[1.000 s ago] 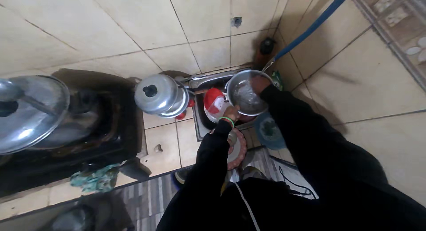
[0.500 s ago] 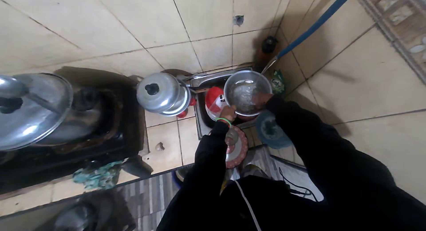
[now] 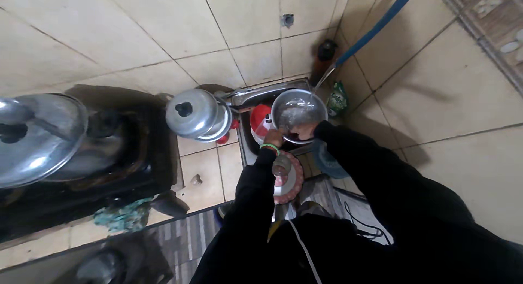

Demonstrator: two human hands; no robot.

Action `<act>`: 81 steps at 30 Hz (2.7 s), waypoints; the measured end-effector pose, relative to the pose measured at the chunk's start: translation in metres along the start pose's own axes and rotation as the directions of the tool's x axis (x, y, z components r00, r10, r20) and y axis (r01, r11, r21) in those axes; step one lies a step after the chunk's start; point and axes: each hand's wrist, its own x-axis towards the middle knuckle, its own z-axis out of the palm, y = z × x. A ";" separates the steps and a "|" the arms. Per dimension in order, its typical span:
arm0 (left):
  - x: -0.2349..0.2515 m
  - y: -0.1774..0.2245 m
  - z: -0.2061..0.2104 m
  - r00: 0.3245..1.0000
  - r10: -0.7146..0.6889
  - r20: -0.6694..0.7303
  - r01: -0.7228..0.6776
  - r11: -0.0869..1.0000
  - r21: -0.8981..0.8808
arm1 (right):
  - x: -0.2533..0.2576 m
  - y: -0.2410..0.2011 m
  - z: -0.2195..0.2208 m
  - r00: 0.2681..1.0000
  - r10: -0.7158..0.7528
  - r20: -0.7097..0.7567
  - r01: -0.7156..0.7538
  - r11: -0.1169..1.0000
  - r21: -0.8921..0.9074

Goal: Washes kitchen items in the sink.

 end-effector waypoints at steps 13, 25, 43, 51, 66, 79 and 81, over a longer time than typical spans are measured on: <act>-0.005 -0.001 -0.005 0.999 -0.029 -0.022 0.032 0.993 0.111 | 0.028 -0.043 -0.005 0.819 0.089 -0.567 0.249 0.835 0.490; -0.006 0.005 -0.055 0.990 -0.061 -0.126 0.098 0.945 0.312 | -0.026 -0.044 0.068 0.906 -0.087 -0.414 0.130 0.989 0.077; -0.038 0.106 -0.047 0.966 0.123 -0.229 0.075 0.712 0.698 | -0.002 -0.068 0.092 0.597 0.104 -0.795 0.410 0.812 0.415; -0.055 0.125 -0.043 0.923 0.283 -0.261 -0.062 0.778 0.625 | -0.004 -0.078 0.076 0.565 0.201 -0.800 0.674 0.447 0.588; -0.142 -0.003 -0.076 0.807 0.517 -0.284 -0.472 0.855 0.215 | -0.025 0.009 -0.031 0.706 0.206 -0.677 0.061 0.935 0.348; -0.220 -0.165 -0.084 0.883 0.087 -0.461 -0.297 0.865 -0.405 | -0.051 0.012 -0.020 0.740 0.248 -0.625 -0.308 0.951 0.013; -0.224 -0.179 -0.089 0.872 0.063 -0.485 -0.279 0.878 -0.389 | -0.055 0.001 -0.019 0.745 0.213 -0.633 -0.265 0.964 0.013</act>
